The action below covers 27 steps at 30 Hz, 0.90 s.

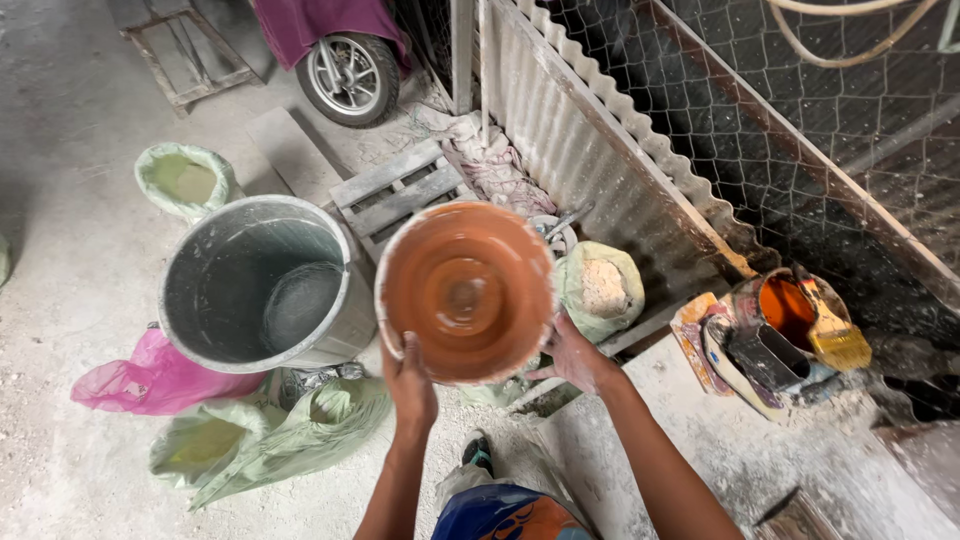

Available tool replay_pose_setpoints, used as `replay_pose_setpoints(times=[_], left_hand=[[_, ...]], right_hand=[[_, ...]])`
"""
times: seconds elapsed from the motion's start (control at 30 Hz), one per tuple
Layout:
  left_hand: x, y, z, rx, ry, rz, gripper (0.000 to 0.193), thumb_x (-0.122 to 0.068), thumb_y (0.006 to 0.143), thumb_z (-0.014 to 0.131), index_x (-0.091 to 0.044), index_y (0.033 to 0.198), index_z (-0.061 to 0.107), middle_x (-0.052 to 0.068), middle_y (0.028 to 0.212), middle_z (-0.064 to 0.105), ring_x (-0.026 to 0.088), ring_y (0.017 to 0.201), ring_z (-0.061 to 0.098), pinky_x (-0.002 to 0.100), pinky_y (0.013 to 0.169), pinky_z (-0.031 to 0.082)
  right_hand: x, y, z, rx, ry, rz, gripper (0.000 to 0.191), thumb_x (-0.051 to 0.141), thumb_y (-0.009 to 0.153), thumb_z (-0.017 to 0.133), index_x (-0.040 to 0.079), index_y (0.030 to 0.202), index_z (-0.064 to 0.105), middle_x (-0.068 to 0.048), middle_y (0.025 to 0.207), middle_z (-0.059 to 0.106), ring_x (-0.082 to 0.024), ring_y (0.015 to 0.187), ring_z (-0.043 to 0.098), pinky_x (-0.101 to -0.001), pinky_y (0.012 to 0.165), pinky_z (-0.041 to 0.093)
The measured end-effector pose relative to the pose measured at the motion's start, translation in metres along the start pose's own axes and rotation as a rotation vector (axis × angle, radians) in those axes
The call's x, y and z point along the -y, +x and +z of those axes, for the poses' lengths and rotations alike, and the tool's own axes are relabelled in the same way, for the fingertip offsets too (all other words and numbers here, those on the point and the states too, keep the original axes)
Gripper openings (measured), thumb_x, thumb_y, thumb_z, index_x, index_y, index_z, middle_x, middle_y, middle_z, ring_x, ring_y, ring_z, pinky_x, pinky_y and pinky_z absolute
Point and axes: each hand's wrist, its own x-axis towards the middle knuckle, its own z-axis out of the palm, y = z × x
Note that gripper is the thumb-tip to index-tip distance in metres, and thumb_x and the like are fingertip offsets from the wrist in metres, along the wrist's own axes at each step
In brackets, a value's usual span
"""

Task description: The person cleans a dusty workbench using a scraper and a sponge, then places two long decorative moldings on the bench. They mix a paste in a bucket with a trowel and apply it to the moldings with a brush.

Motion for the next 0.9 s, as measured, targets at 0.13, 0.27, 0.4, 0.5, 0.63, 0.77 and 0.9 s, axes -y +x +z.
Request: replay_pose_setpoints(times=[0.13, 0.27, 0.4, 0.5, 0.63, 0.77, 0.9], left_hand=[[0.011, -0.008, 0.033, 0.137, -0.021, -0.013, 0.052, -0.020, 0.107, 0.050, 0.001, 0.153, 0.039, 0.015, 0.143, 0.054, 0.020, 0.128, 0.050, 0.034, 0.109, 0.041], [0.013, 0.000, 0.059, 0.306, 0.077, 0.007, 0.050, -0.028, 0.109, 0.050, 0.002, 0.149, 0.048, 0.015, 0.141, 0.059, 0.020, 0.128, 0.053, 0.035, 0.111, 0.041], [0.021, 0.008, 0.092, 0.392, 0.177, 0.101, 0.054, -0.033, 0.110, 0.040, 0.000, 0.152, 0.044, 0.015, 0.151, 0.051, 0.020, 0.138, 0.047, 0.034, 0.116, 0.033], [0.040, 0.004, 0.125, 0.409, -0.062, -0.059, 0.053, -0.034, 0.109, 0.037, -0.004, 0.152, 0.039, 0.014, 0.156, 0.046, 0.023, 0.143, 0.046, 0.035, 0.119, 0.035], [0.072, -0.010, 0.180, 0.452, 0.193, -0.118, 0.049, -0.033, 0.112, 0.037, 0.003, 0.138, 0.057, 0.027, 0.135, 0.054, 0.037, 0.124, 0.048, 0.045, 0.104, 0.042], [0.103, -0.033, 0.268, 0.695, 0.201, 0.015, 0.043, -0.028, 0.117, 0.038, 0.005, 0.121, 0.064, 0.027, 0.114, 0.066, 0.034, 0.101, 0.063, 0.042, 0.094, 0.054], [0.135, -0.067, 0.389, 0.986, 0.092, 0.187, 0.033, -0.013, 0.107, 0.050, 0.003, 0.135, 0.043, 0.017, 0.117, 0.068, 0.019, 0.096, 0.070, 0.031, 0.087, 0.056]], right_hand=[[-0.027, -0.009, -0.026, -0.116, 0.190, -0.231, 0.080, 0.028, 0.099, 0.062, -0.003, 0.160, 0.021, -0.020, 0.159, 0.038, -0.034, 0.145, 0.042, -0.0490, 0.116, 0.042], [-0.038, -0.037, -0.055, -0.299, 0.284, -0.378, 0.066, 0.009, 0.094, 0.056, -0.001, 0.155, 0.033, -0.016, 0.149, 0.054, -0.030, 0.137, 0.054, -0.0455, 0.116, 0.044], [-0.037, -0.087, -0.074, -0.583, 0.227, -0.280, 0.074, 0.010, 0.083, 0.053, 0.018, 0.153, 0.032, -0.005, 0.136, 0.056, -0.021, 0.120, 0.058, -0.0438, 0.099, 0.051], [-0.042, -0.138, -0.094, -0.708, 0.122, -0.210, 0.072, 0.016, 0.084, 0.054, 0.019, 0.153, 0.036, -0.002, 0.106, 0.056, -0.016, 0.088, 0.055, -0.0356, 0.075, 0.049], [-0.073, -0.215, -0.127, -0.839, 0.115, -0.090, 0.068, 0.019, 0.083, 0.054, 0.021, 0.149, 0.042, 0.000, 0.071, 0.040, -0.012, 0.058, 0.035, -0.0318, 0.052, 0.033], [-0.124, -0.276, -0.171, -0.926, 0.140, -0.034, 0.059, 0.020, 0.082, 0.056, 0.018, 0.141, 0.048, 0.000, 0.068, 0.041, -0.012, 0.057, 0.037, -0.0319, 0.051, 0.033], [-0.188, -0.309, -0.207, -0.946, 0.115, -0.082, 0.050, 0.024, 0.086, 0.058, -0.001, 0.129, 0.059, -0.007, 0.082, 0.055, -0.018, 0.070, 0.048, -0.0353, 0.060, 0.041]])
